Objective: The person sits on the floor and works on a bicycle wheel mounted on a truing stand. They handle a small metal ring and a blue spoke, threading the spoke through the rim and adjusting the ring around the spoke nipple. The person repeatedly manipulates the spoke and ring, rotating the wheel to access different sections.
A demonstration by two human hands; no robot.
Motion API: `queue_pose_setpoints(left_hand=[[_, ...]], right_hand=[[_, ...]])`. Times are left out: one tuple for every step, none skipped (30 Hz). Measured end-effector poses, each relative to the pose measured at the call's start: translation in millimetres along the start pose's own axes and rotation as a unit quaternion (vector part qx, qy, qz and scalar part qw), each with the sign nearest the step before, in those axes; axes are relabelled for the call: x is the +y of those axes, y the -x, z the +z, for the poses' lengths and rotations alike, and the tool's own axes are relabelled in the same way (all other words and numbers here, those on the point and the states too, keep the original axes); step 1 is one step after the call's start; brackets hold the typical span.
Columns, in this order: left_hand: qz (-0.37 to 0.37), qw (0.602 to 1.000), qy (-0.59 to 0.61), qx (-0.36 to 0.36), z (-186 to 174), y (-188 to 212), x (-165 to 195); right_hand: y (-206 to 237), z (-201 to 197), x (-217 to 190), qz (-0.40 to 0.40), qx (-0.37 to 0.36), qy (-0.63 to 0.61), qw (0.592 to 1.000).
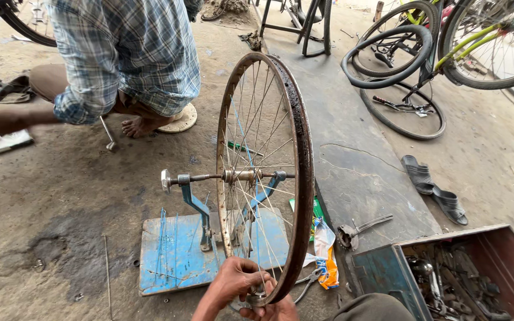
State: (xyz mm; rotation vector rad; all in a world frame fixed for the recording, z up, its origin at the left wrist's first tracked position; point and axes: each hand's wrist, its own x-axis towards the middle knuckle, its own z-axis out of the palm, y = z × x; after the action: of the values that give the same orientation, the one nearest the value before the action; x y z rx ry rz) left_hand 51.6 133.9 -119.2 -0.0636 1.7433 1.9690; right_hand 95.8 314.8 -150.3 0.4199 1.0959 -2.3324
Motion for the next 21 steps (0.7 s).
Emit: queue_pose_setpoints(left_hand=[[0.001,0.999,0.029,-0.018,-2.2,1.8,0.5],[0.002,0.998,0.058,-0.037,-4.5,3.5,1.5],[-0.017,0.995,0.087,-0.044,-7.2,6.0,2.6],[-0.036,0.991,0.116,-0.051,-10.3,10.0,3.0],[-0.056,0.986,0.145,-0.059,-11.4,12.5,3.5],[-0.064,0.987,0.134,-0.055,-11.0,12.7,4.5],[-0.071,0.989,0.122,-0.05,-9.9,11.9,5.6],[-0.078,0.99,0.109,-0.043,-8.7,10.9,6.5],[-0.068,0.997,0.026,-0.015,-6.3,7.6,7.9],[-0.057,0.997,-0.056,0.013,-2.2,2.7,10.1],[-0.045,0.989,-0.137,0.041,0.2,0.0,11.7],[-0.042,0.989,-0.138,0.044,0.8,-0.7,13.0],[-0.037,0.989,-0.139,0.045,0.8,-0.7,14.5],[-0.033,0.989,-0.14,0.045,0.1,0.5,16.0],[-0.035,0.995,-0.09,0.016,-4.1,3.2,17.8],[-0.038,0.998,-0.04,-0.013,-11.8,7.7,19.6],[-0.042,0.998,0.009,-0.042,-17.5,13.5,20.5],[-0.044,0.996,0.043,-0.06,-19.8,18.8,20.1],[-0.045,0.993,0.076,-0.078,-21.3,22.9,19.4],[-0.044,0.988,0.109,-0.095,-22.9,24.6,18.9],[-0.05,0.986,0.131,-0.085,-21.8,25.3,17.2]], right_hand=[[-0.7,-0.1,-0.5,-0.007,-0.019,0.007,1.0],[-3.0,0.2,-1.0,-0.015,-0.037,0.014,0.999],[-5.2,0.5,-1.1,-0.01,-0.049,-0.001,0.999],[-6.8,1.0,-1.2,-0.006,-0.06,-0.017,0.998],[-8.1,1.8,-1.5,-0.002,-0.07,-0.033,0.997],[-7.0,2.6,-1.1,0.002,-0.031,-0.03,0.999],[-4.7,3.7,-0.7,0.006,0.005,-0.029,1.0],[-2.5,5.8,0.0,0.01,0.04,-0.028,0.999],[0.3,7.9,0.5,0.009,0.045,-0.054,0.997],[2.3,9.8,-0.3,0.008,0.05,-0.079,0.996],[3.7,11.4,-1.0,0.007,0.055,-0.104,0.993],[4.6,12.1,-1.3,0.006,0.04,-0.074,0.996],[4.1,12.2,-1.7,0.003,0.027,-0.045,0.999],[2.7,11.3,-1.6,0.0,0.015,-0.016,1.0],[1.4,9.2,-0.9,-0.008,0.018,-0.025,1.0],[-0.6,6.7,0.8,-0.016,0.019,-0.034,0.999],[-2.5,3.8,3.1,-0.023,0.02,-0.044,0.999],[-5.5,1.1,4.9,-0.023,0.021,-0.034,0.999],[-9.5,-0.9,5.9,-0.025,0.02,-0.023,0.999],[-11.8,-2.2,6.9,-0.026,0.017,-0.012,0.999],[-11.9,-3.2,7.8,-0.019,0.011,-0.029,0.999]])
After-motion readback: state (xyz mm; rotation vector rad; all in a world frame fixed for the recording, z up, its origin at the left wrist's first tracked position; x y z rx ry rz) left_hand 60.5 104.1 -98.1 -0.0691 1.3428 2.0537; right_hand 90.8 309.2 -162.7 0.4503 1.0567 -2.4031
